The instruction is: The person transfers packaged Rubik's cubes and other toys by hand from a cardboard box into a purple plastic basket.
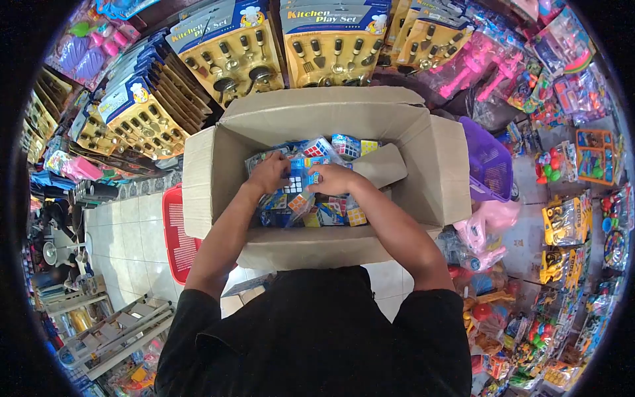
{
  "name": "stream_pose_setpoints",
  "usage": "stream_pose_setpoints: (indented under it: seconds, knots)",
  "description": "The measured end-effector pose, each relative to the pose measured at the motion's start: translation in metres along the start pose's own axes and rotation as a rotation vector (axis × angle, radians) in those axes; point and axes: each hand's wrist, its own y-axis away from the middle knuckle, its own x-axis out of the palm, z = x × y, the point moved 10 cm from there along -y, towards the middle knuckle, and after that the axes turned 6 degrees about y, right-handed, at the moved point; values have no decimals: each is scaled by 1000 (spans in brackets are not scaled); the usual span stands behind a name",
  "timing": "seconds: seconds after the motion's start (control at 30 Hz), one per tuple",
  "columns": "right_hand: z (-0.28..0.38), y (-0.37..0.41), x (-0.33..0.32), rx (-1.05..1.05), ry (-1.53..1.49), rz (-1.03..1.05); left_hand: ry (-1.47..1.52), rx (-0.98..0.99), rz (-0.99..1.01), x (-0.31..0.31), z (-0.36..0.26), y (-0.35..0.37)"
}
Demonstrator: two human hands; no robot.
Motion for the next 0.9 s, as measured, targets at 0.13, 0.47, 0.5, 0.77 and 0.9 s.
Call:
stream_pose_setpoints:
  seconds: [0.13, 0.47, 0.5, 0.77, 0.9]
  knots:
    - [-4, 4, 2, 52, -44, 64, 99, 3, -25, -2, 5, -1]
    - [-15, 7, 12, 57, -135, 97, 187, -130, 48, 0, 2, -3]
    - [-16, 6, 17, 45, -127, 115, 183, -123, 34, -4, 1, -2]
    - [-6, 19, 50, 50, -108, 300, 503, -198, 41, -47, 4, 16]
    - [-4, 9, 68, 5, 11, 273, 582, -167, 31, -52, 9, 20]
